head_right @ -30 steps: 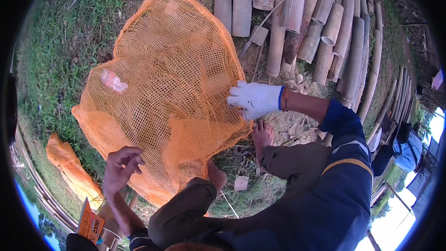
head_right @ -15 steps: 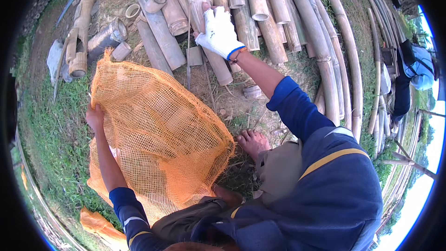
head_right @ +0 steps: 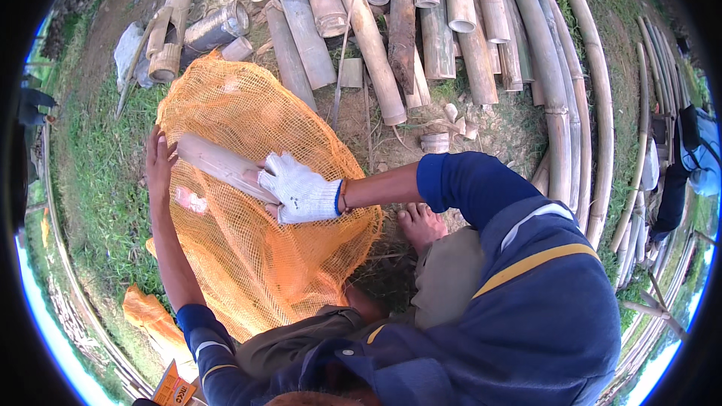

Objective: The person gathers short bamboo pieces from the ground and places them into an orange mesh bag. They repeat this process, filling the bag, lifting it, and then returning to gather more pieces.

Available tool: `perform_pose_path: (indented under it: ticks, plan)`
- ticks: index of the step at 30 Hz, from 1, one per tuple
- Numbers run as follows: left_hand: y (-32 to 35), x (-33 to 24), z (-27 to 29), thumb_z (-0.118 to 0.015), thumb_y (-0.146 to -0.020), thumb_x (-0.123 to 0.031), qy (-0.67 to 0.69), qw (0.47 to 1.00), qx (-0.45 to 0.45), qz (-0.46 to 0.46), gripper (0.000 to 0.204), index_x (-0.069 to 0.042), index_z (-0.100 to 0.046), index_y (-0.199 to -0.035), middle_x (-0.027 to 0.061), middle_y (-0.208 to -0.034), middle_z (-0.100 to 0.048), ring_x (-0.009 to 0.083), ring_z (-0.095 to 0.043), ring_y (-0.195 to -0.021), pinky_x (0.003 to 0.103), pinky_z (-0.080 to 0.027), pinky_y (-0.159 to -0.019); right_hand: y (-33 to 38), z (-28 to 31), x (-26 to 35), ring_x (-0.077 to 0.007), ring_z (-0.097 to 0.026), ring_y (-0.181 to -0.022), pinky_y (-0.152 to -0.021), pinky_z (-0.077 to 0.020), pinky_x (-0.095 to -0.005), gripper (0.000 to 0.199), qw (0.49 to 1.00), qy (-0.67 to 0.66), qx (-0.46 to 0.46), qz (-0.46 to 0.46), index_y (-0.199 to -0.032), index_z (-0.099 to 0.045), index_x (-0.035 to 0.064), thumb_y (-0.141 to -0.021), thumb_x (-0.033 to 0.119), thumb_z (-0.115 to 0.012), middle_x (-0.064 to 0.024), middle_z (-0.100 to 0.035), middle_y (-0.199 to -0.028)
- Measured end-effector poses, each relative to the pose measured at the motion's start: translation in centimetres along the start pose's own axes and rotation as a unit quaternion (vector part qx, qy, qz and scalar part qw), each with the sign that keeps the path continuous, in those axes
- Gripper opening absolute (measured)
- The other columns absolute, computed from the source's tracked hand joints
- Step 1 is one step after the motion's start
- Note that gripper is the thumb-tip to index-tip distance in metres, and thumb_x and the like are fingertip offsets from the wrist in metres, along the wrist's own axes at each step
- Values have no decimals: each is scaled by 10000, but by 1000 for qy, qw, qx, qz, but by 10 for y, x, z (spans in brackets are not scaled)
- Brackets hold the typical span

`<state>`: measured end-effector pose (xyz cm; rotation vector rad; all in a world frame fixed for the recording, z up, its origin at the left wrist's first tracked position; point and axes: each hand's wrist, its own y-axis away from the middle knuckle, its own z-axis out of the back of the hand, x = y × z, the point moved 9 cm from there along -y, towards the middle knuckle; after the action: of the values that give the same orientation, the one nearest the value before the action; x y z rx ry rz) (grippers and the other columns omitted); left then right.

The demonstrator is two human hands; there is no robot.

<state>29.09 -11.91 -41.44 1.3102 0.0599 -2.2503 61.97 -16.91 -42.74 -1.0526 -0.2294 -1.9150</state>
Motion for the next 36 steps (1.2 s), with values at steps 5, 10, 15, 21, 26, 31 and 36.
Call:
perform_pose_path:
  ticks: [5,10,15,21,26,31,36]
  plan:
    - [50,53,-54,-724,-1006,-433,-235,948,212,-22,758,-59,-435,-1598,236,-1605,-462,394,-513,-1440,481,-440,-1173,8,27,-37,-429,-576,-1082,-909,-542,-525,674,995,10,82,-62,-1382,-583,1,-900,434,-767,-226,-566,-1211]
    - [75,2,-91,-761,-971,-326,-403,895,157,-111,613,-41,-574,-1481,257,-1479,-578,408,-554,-1393,486,-457,-1159,51,216,-124,-422,-577,-1087,-907,-520,-516,660,873,309,-331,-183,-1413,-533,30,-866,281,-805,-220,-571,-1193]
    - [60,-95,-189,-740,-984,-218,-219,933,200,-203,508,-30,-612,-1439,172,-1385,-684,336,-677,-1252,461,-530,-1070,101,239,-241,-437,-633,-1215,-1018,-522,-479,1057,845,251,-253,-399,-1450,-506,-144,-812,638,-820,-332,-648,-1266]
    - [37,-98,-384,-748,-972,-440,8,961,259,-100,796,88,-485,-1507,246,-1311,-698,298,-699,-1203,415,-571,-974,87,238,-275,-467,-585,-1312,-1055,-516,-459,1071,854,85,-192,-475,-1419,-450,-170,-775,598,-826,-376,-557,-1413]
    - [36,-125,-435,-752,-868,-632,-120,964,213,-107,737,-25,-704,-1284,177,-1072,-780,331,-754,-981,453,-577,-864,127,214,-253,-288,-617,-1163,-964,-530,-388,945,856,-70,-222,-462,-1416,-406,-133,-845,471,-853,-240,-628,-1292]
    - [12,-143,-402,-778,-766,-713,-204,959,174,-91,719,-25,-807,-973,174,-980,-795,333,-772,-953,458,-607,-817,115,196,-226,-232,-614,-1055,-903,-534,-367,784,860,-111,-164,-471,-1325,-443,-96,-870,394,-852,-174,-657,-1185]
    - [5,-136,-438,-855,-661,-687,-119,969,215,-2,875,34,-772,-1151,221,-1205,-759,347,-754,-1103,424,-614,-941,131,196,-244,-218,-604,-1036,-893,-533,-366,737,842,-165,-230,-459,-1434,-410,-56,-907,263,-814,-132,-631,-1238]
